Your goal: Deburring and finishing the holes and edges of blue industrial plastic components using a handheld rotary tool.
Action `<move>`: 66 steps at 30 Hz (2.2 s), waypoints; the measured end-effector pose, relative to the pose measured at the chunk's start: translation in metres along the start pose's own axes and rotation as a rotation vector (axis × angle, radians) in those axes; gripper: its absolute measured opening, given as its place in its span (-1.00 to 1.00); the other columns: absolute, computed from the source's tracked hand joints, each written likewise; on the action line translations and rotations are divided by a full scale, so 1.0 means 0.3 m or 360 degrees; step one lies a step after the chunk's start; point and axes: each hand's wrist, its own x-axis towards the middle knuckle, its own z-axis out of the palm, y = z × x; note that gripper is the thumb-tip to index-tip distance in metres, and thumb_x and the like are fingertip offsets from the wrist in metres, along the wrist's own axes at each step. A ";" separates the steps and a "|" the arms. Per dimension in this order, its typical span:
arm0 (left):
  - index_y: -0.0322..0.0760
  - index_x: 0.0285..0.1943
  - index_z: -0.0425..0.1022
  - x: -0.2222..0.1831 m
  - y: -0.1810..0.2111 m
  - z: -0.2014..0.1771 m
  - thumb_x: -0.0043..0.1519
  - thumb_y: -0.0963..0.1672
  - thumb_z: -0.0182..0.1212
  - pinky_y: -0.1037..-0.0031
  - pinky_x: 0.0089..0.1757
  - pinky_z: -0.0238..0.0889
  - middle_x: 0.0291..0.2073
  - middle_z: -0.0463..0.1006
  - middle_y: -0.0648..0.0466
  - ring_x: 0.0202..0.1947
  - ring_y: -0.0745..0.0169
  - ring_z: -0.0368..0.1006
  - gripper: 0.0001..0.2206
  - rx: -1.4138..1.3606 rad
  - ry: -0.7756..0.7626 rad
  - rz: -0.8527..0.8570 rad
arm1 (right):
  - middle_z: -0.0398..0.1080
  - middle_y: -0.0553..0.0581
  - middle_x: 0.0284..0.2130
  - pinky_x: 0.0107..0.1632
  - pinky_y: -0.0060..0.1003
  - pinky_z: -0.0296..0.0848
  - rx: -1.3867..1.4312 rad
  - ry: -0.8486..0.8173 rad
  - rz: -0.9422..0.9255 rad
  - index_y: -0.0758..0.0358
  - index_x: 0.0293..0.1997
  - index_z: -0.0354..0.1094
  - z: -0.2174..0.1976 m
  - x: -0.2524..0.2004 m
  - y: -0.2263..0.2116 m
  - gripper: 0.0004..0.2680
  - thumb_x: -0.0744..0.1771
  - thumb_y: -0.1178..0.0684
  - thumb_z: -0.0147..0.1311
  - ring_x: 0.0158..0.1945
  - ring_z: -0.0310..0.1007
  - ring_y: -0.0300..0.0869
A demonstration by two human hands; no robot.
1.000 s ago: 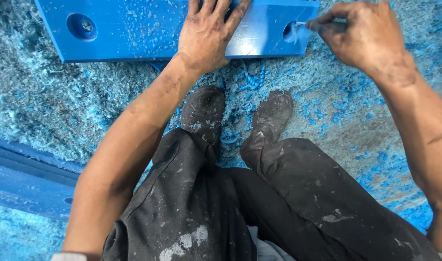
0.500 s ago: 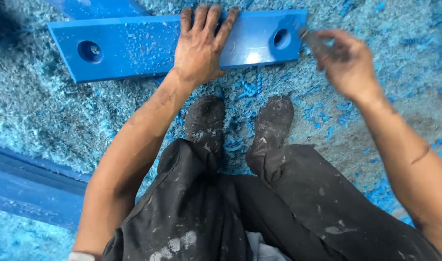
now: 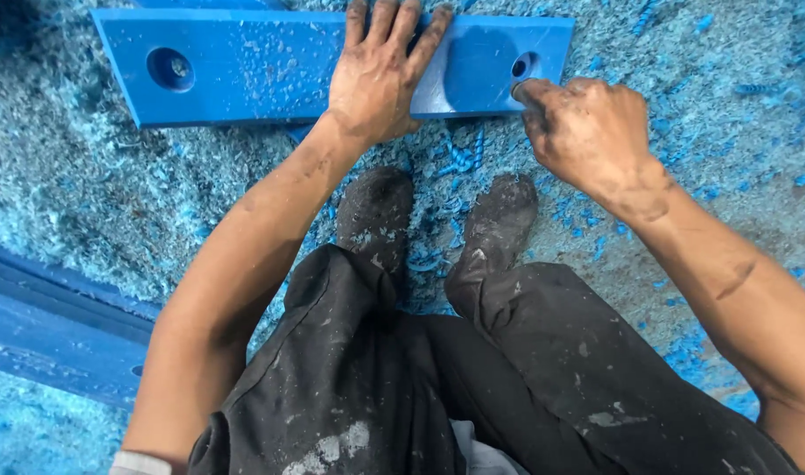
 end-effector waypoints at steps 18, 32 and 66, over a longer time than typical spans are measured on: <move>-0.20 0.67 -0.04 -0.009 -0.006 -0.010 -0.23 0.09 0.64 -0.23 0.35 -0.31 0.46 0.08 -0.26 0.48 -0.33 -0.10 0.23 -0.0031 -0.0004 0.0023 | 0.59 0.22 -0.30 -0.20 -0.10 0.52 0.0471 -0.0185 0.0292 0.13 0.05 0.58 -0.013 0.012 0.110 -0.88 0.45 0.02 0.15 -0.36 0.56 -0.05; -0.33 0.58 -0.11 -0.019 -0.031 -0.026 -0.27 0.18 0.63 -0.21 0.30 -0.17 0.38 0.13 -0.27 0.39 -0.32 0.03 0.28 0.0065 -0.0211 0.0041 | 0.51 0.25 -0.15 -0.18 -0.22 0.51 0.0590 0.0518 0.0155 0.28 0.10 0.40 0.036 -0.215 0.186 -0.82 0.41 0.06 0.16 -0.17 0.51 -0.08; -0.24 0.50 0.09 0.016 -0.035 -0.165 -0.33 0.05 0.67 -0.23 0.19 -0.02 0.20 0.29 -0.18 0.24 -0.24 0.17 0.14 -0.0242 0.0212 -0.0168 | 0.37 0.02 -0.36 -0.37 -0.43 0.27 0.2938 0.0688 0.0977 0.19 0.19 0.24 0.172 -0.286 0.302 -0.85 0.55 -0.03 0.01 -0.41 0.32 -0.31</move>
